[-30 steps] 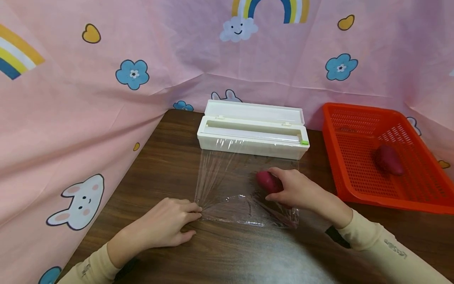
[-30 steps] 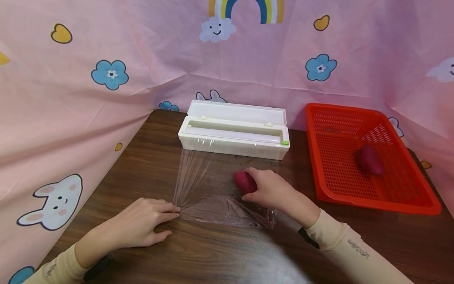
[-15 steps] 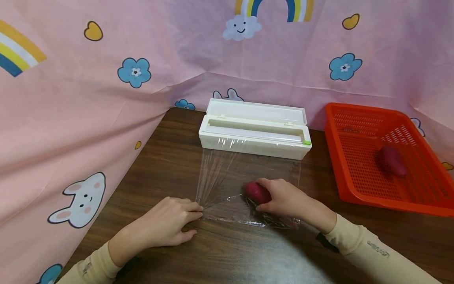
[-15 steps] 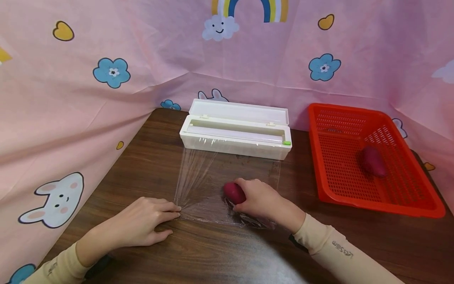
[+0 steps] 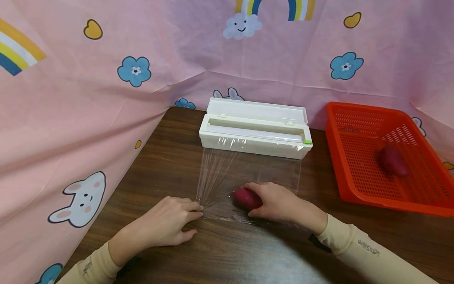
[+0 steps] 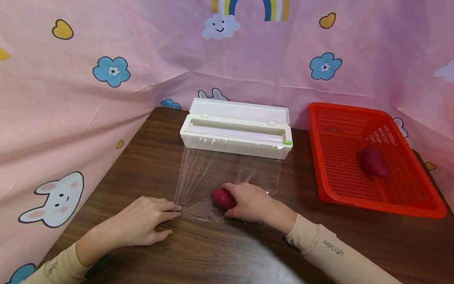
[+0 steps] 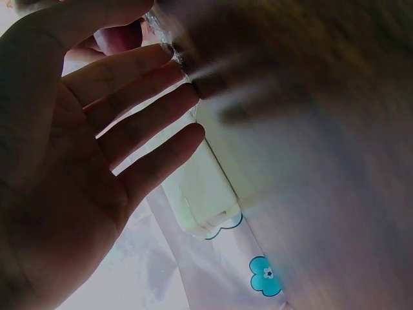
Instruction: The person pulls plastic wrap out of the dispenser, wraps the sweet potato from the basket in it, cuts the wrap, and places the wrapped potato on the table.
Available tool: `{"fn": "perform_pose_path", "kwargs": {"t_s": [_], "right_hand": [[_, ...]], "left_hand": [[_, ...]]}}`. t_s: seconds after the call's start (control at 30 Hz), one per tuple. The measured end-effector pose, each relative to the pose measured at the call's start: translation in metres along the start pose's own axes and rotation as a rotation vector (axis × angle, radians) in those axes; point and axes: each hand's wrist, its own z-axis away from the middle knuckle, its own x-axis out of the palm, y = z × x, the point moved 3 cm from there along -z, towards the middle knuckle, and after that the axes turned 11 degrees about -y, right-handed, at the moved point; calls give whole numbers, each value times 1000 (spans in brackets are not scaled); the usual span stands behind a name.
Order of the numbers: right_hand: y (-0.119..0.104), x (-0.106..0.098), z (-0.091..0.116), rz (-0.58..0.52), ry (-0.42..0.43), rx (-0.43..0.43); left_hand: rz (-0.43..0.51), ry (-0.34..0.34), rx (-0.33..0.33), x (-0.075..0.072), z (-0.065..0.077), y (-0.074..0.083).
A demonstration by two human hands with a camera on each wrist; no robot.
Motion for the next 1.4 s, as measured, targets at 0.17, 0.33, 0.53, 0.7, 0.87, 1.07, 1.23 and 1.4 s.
{"fn": "perform_pose_path", "kwargs": {"t_s": [0.17, 0.33, 0.53, 0.7, 0.87, 1.07, 1.23, 1.4], "right_hand": [[-3, 2, 0, 38, 7, -24], [-8, 3, 1, 67, 9, -40], [-11, 3, 2, 88, 17, -63], [-9, 6, 2, 73, -8, -61], [-4, 10, 1, 70, -23, -68], [-2, 12, 3, 61, -12, -64], [0, 13, 7, 73, 2, -48], [2, 15, 14, 96, 38, -48]], "left_hand": [[9, 15, 3, 0, 0, 0], [5, 25, 3, -1, 1, -1], [10, 19, -1, 0, 1, -1], [14, 14, -3, 0, 0, -1], [19, 6, -4, 0, 0, -1], [22, 5, -7, -2, 0, -1], [17, 13, -4, -1, 0, -1], [20, 20, -3, -1, 0, -1]]}}
